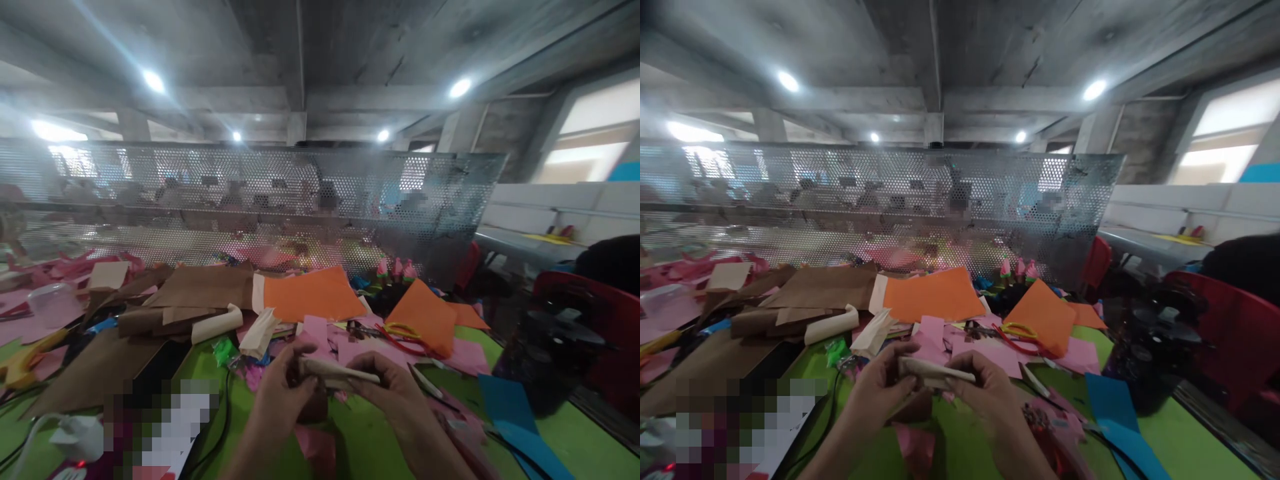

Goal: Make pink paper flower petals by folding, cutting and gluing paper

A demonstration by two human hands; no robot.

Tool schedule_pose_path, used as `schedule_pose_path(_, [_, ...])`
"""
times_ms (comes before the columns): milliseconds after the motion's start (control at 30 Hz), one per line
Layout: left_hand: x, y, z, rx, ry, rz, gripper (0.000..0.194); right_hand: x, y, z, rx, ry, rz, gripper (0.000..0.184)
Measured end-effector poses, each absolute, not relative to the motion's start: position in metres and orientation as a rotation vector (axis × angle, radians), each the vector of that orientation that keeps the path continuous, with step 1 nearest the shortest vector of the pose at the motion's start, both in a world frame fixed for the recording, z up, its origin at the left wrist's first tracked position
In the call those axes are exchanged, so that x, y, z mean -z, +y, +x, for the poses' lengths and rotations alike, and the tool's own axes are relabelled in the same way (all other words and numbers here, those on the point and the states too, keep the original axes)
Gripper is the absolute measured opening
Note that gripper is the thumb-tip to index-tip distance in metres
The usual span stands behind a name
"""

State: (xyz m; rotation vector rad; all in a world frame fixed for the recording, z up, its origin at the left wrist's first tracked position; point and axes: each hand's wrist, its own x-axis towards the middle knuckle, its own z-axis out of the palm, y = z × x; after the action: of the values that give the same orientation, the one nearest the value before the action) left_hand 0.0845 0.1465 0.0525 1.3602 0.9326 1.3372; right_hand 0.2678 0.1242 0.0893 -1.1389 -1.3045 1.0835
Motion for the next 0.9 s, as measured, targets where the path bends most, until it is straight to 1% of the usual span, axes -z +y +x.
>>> schedule_pose_path(67, [-0.053,0.146,0.084,-1.341,0.963,1.403,0.037,-0.089,0.123,0.269,-1.064,-1.320,-1.130,0.023])
schedule_pose_path(200, [-0.059,0.140,0.082,-1.335,0.909,1.518,0.040,-0.089,0.118,0.264,-0.977,-1.445,-1.172,0.040])
schedule_pose_path(233, [-0.061,0.138,0.082,-1.317,0.904,1.536,0.040,-0.089,0.117,0.262,-0.970,-1.473,-1.179,0.041])
schedule_pose_path(267, [-0.061,0.137,0.082,-1.283,0.885,1.546,0.040,-0.089,0.117,0.261,-0.975,-1.500,-1.185,0.039])
schedule_pose_path(333, [-0.062,0.137,0.081,-1.194,0.843,1.548,0.040,-0.089,0.117,0.259,-1.002,-1.564,-1.204,0.028])
schedule_pose_path(400, [-0.062,0.137,0.079,-1.112,0.953,1.672,0.039,-0.089,0.120,0.261,-0.986,-1.582,-1.248,0.021])
schedule_pose_path(500, [-0.060,0.137,0.074,-0.964,1.314,1.944,0.029,-0.090,0.124,0.270,-0.888,-1.497,-1.295,0.023])
schedule_pose_path(567, [-0.058,0.136,0.072,-0.888,1.448,2.024,0.025,-0.090,0.127,0.276,-0.827,-1.480,-1.299,0.023])
schedule_pose_path(767, [-0.053,0.135,0.077,-0.730,1.538,2.152,0.032,-0.085,0.131,0.281,-0.795,-1.548,-1.274,0.021])
schedule_pose_path(900, [-0.054,0.137,0.076,-0.753,1.509,2.163,0.022,-0.085,0.130,0.278,-0.770,-1.547,-1.260,0.020])
